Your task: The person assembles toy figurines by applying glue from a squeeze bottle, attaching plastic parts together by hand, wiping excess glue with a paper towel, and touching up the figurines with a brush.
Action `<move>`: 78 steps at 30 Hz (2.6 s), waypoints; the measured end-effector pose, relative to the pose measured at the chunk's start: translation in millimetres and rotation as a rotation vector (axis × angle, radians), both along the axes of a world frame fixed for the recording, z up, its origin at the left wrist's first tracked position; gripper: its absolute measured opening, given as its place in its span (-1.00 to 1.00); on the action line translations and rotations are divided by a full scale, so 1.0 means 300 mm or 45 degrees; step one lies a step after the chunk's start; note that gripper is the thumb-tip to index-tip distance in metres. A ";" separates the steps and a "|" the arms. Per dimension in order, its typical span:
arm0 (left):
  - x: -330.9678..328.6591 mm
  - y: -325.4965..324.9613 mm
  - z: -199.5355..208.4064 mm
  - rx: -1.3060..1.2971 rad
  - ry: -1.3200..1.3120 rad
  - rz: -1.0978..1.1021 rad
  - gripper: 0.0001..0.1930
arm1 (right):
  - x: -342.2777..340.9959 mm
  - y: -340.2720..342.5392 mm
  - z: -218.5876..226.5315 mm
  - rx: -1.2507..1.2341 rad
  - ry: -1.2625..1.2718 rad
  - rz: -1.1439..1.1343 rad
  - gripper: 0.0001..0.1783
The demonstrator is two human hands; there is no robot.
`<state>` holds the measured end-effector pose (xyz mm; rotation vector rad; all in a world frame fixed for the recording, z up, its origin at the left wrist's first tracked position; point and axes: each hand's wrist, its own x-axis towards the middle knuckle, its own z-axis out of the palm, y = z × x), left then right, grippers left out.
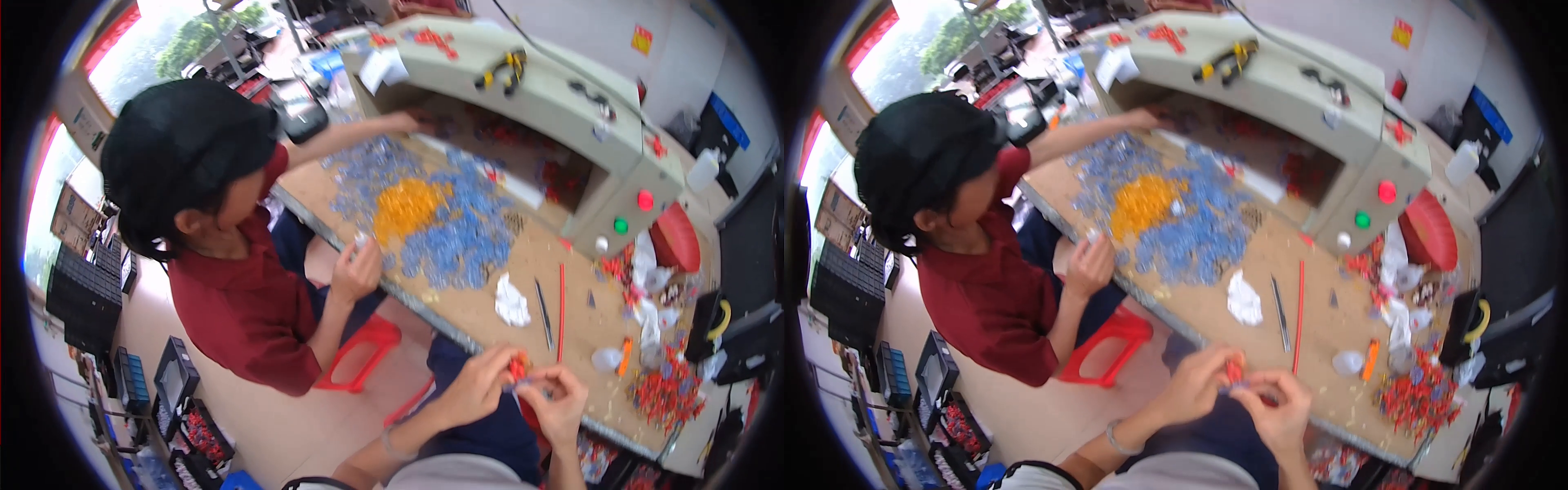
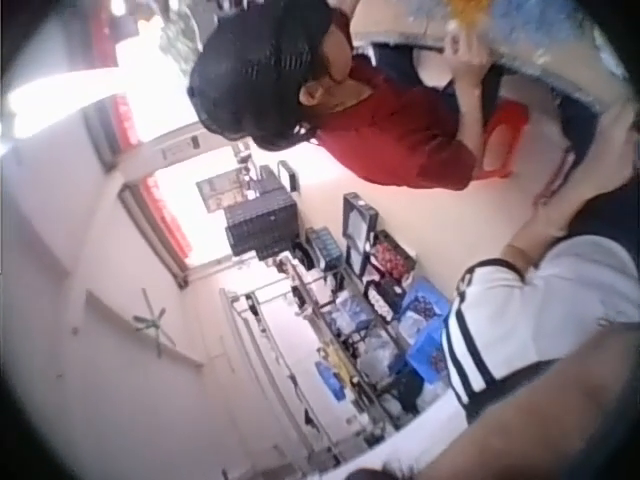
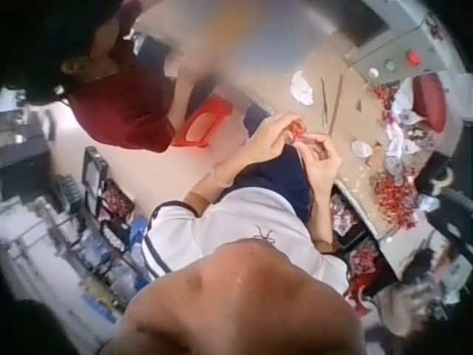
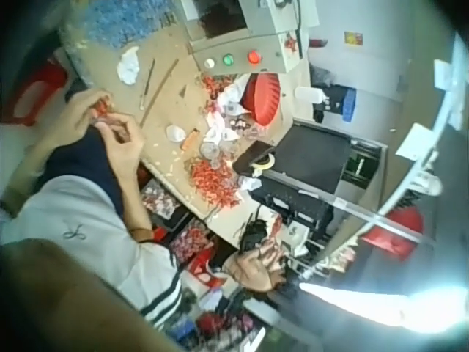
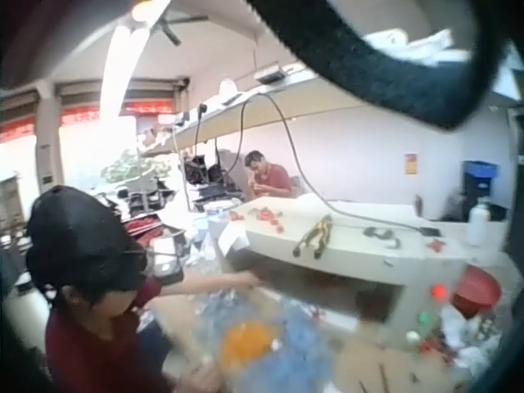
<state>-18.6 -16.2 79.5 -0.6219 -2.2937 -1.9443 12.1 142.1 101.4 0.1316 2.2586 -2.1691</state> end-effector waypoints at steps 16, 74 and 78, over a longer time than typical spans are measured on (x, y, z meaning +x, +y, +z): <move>-0.010 0.000 -0.083 1.784 -1.043 -0.496 -0.68 | -0.051 0.106 -0.182 -0.134 0.014 -0.160 -0.72; -0.013 -0.001 -0.016 2.002 -0.994 -0.366 -0.65 | -0.091 0.156 -0.380 -0.088 0.286 -0.535 -0.84; -0.011 -0.003 -0.022 2.013 -1.007 -0.371 -0.65 | -0.083 0.164 -0.379 -0.115 0.260 -0.527 -0.84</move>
